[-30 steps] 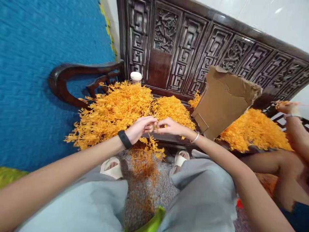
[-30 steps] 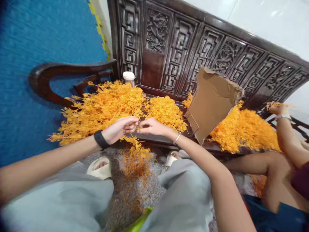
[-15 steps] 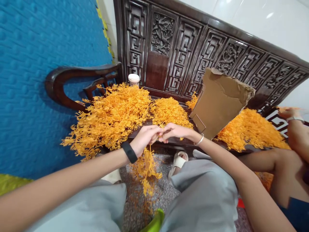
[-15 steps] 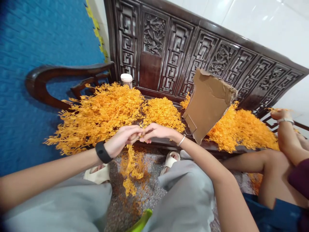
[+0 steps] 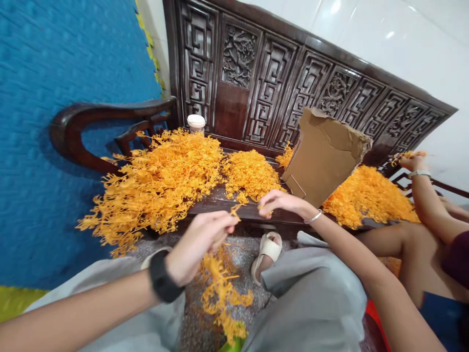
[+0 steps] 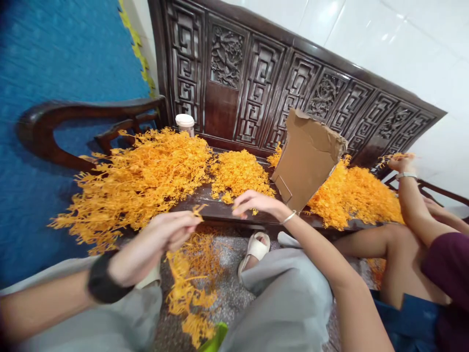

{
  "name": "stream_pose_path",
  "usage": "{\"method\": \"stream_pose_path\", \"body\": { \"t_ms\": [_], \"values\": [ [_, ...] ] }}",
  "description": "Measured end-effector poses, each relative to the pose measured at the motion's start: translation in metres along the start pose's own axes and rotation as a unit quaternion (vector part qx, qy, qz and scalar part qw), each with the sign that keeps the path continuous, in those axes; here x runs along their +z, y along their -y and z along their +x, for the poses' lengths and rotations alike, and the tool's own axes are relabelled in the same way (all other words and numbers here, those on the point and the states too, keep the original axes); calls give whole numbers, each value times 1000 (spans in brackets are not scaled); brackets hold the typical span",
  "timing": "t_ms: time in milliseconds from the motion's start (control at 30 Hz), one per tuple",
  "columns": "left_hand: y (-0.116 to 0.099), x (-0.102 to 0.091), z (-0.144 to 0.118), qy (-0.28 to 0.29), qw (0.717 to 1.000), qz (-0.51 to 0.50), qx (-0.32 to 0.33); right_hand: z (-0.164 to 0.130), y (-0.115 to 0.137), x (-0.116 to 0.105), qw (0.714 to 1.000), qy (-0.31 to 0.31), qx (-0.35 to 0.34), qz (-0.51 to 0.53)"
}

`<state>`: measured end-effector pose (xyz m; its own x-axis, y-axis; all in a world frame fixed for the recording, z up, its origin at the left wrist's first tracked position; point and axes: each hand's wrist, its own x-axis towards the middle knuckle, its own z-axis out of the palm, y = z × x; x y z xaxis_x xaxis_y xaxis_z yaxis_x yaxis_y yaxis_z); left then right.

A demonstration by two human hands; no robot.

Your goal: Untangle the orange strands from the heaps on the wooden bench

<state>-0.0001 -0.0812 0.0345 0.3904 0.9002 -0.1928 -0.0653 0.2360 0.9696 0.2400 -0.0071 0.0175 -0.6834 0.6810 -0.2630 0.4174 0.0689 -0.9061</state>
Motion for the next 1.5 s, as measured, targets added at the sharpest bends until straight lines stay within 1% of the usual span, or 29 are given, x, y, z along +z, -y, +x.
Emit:
{"method": "stream_pose_path", "body": {
  "t_ms": [33,67,100,133,167,200,267,333,400,433,467,500,533,567,600,633,667,700,733,767,800,867,933,1033,1167,1267,1400,1500],
  "values": [
    [-4,-7,-4,-14,1000,-20,16,-6,-12,-13,996,-88,-11,-16],
    [-7,-14,-7,-39,997,-48,49,-10,-26,-26,984,-172,-14,-34],
    [-11,-19,-9,-53,993,-65,81,-13,-41,-37,968,-242,-5,-62],
    [-13,-23,-9,-56,991,-69,99,-14,-57,-47,948,-305,15,-89],
    [-13,-25,-7,-51,991,-69,103,-13,-73,-54,931,-347,42,-108],
    [-13,-26,-5,-38,993,-62,94,-10,-88,-59,918,-371,72,-121],
    [-8,-26,4,-11,997,-48,52,-2,-113,-66,888,-415,133,-144],
    [-1,-27,16,-2,999,-44,20,8,-129,-71,851,-460,187,-172],
    [4,-32,29,-14,998,-53,21,17,-134,-79,813,-500,211,-211],
    [6,-35,35,-22,997,-62,29,21,-132,-83,800,-514,209,-229],
    [8,-40,40,-28,996,-70,39,24,-127,-86,795,-520,198,-242],
    [10,-44,45,-33,996,-75,47,28,-119,-88,802,-515,180,-242],
    [11,-48,49,-37,995,-80,51,32,-109,-87,825,-494,155,-227],
    [12,-50,52,-41,994,-85,51,36,-96,-82,859,-453,127,-202],
    [13,-52,54,-42,994,-90,48,40,-82,-74,901,-389,93,-166],
    [14,-52,55,-40,994,-95,44,45,-68,-63,944,-299,49,-132],
    [15,-51,55,-34,994,-99,40,50,-53,-48,970,-209,14,-122],
    [15,-49,55,-23,994,-103,37,54,-40,-31,985,-126,-7,-121],
    [15,-46,55,-9,994,-105,37,59,-28,-14,992,-48,-21,-116],
    [14,-43,53,5,993,-108,39,64,-18,4,993,3,-36,-111],
    [13,-39,52,18,993,-110,41,68,-9,20,993,6,-60,-106],
    [10,-33,48,38,992,-114,49,74,2,45,991,-23,-103,-88],
    [4,-31,45,46,991,-113,63,76,8,57,988,-67,-121,-64],
    [-6,-35,43,26,990,-101,93,74,16,57,986,-111,-117,-38],
    [-17,-49,43,-8,989,-86,117,64,31,52,984,-141,-107,-10],
    [-19,-55,45,-20,990,-84,114,55,43,53,982,-163,-94,14],
    [-15,-52,49,-46,992,-74,91,47,51,51,975,-189,-102,59],
    [-11,-49,53,-54,994,-60,80,43,52,48,972,-172,-120,104]
  ]
}}
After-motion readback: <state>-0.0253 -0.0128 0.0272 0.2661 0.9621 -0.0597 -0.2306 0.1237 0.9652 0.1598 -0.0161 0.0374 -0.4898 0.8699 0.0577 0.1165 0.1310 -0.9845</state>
